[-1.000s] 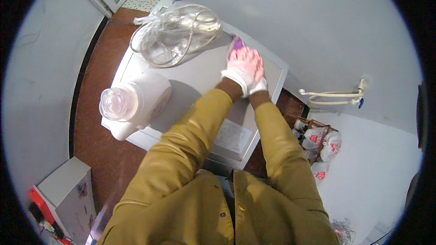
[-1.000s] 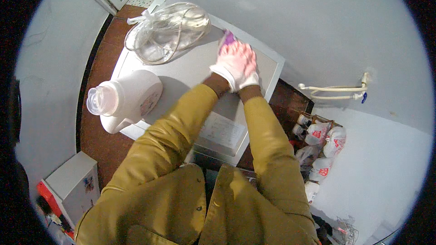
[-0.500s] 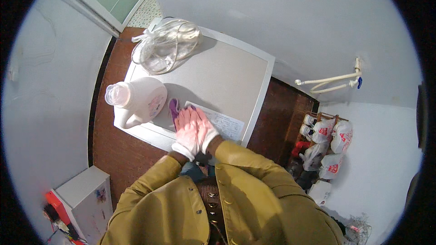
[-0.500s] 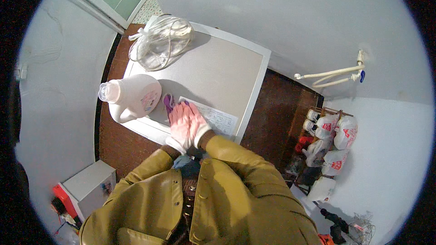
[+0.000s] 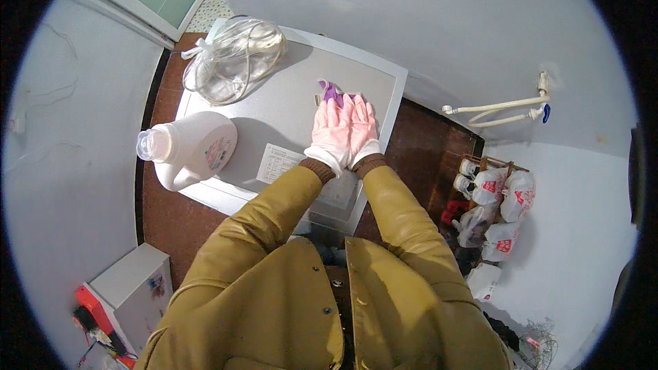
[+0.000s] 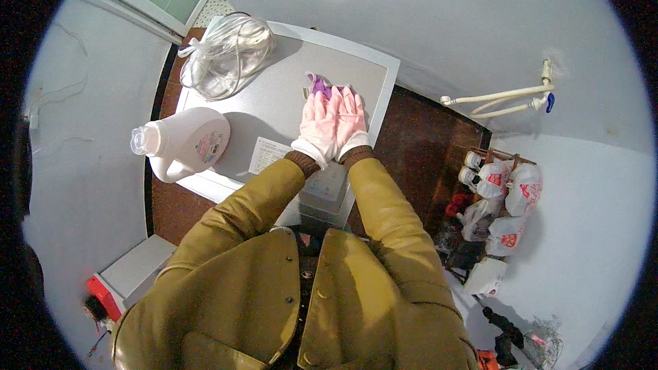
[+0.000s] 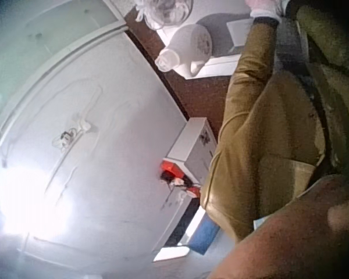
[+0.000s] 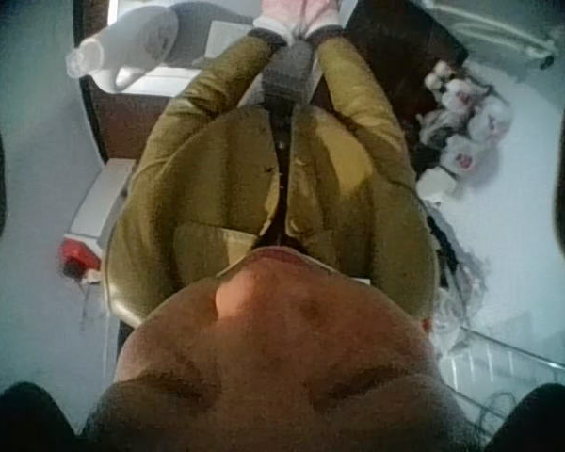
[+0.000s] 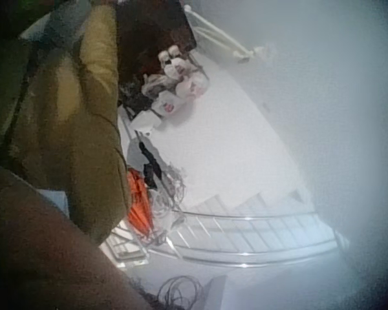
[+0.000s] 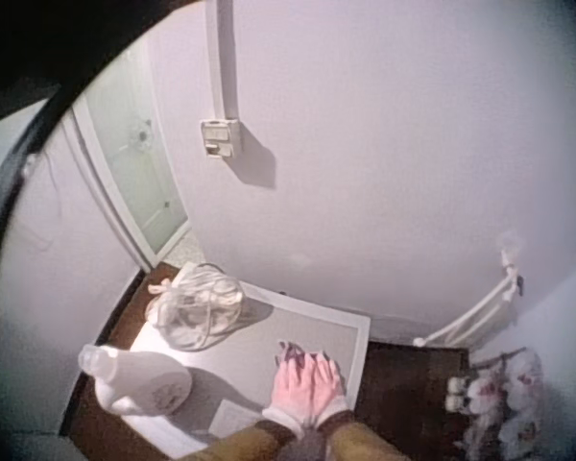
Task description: The person rinses a purple cloth under a sink faucet, then wipes the top and front of a washing machine with the cloth. They briefly pick up a pipe from the floor and return it, then continue wiping the washing machine door and control panel.
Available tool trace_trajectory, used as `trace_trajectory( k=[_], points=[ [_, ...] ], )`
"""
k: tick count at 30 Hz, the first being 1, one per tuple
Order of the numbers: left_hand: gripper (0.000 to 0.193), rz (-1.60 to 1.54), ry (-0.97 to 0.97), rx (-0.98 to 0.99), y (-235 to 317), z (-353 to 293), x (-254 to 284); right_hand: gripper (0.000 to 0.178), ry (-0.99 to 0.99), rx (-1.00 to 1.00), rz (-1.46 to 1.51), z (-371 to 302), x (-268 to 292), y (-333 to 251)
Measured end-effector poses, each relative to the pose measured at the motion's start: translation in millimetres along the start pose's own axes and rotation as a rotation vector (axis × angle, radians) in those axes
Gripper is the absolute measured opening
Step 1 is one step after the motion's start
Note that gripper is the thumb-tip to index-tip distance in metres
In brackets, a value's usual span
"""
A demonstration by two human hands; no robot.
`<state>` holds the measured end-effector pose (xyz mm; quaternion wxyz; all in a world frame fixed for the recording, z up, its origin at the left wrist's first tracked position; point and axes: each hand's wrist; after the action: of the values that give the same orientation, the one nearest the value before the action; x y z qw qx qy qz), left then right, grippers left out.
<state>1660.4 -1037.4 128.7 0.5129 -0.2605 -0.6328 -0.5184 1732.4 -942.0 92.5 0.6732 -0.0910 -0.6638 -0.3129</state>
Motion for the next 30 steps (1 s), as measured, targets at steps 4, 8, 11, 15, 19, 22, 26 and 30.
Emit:
trace_trajectory(
  k=[4,8,11,15,19,22,26,30],
  points=[
    [0.085,-0.08,0.048,-0.086,-23.2,-2.4,5.3,0.06,-0.135,-0.069,0.435,6.5,21.4,0.6],
    [0.057,0.003,-0.072,-0.2,-45.2,-12.2,19.1,0.049,-0.106,-0.048,0.479,-9.7,50.6,1.8],
    [0.054,0.16,-0.173,-0.283,-33.7,-67.5,20.1,0.052,-0.311,-0.009,0.582,-48.2,68.0,-4.4],
    [0.058,0.048,0.121,-0.287,-21.7,-114.4,13.6,0.055,-0.197,-0.037,0.716,-83.2,72.9,-11.3],
    [0.068,0.075,-0.066,-0.163,-15.9,-117.7,13.9,0.052,-0.092,-0.029,0.532,-87.1,78.4,-18.4],
    [0.071,0.168,-0.357,-0.092,-12.7,-100.1,19.4,0.055,-0.36,-0.012,0.351,-70.9,89.8,-24.8],
    [0.059,0.268,-0.416,-0.092,-28.6,-36.7,27.2,0.043,-0.534,-0.068,0.4,-19.1,97.3,-22.0],
    [0.045,0.466,-0.279,-0.218,-49.6,11.9,36.6,0.031,-0.307,-0.174,0.517,27.5,86.9,-15.2]
  ],
)
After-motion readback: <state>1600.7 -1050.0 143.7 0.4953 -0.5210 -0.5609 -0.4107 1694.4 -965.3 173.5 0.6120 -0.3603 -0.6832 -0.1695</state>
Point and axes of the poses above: each hand's wrist, its own z-axis towards the middle knuckle, its own x-axis out of the back of the hand, y = z × x, and after that the axes turned 11 degrees about -x, right-handed
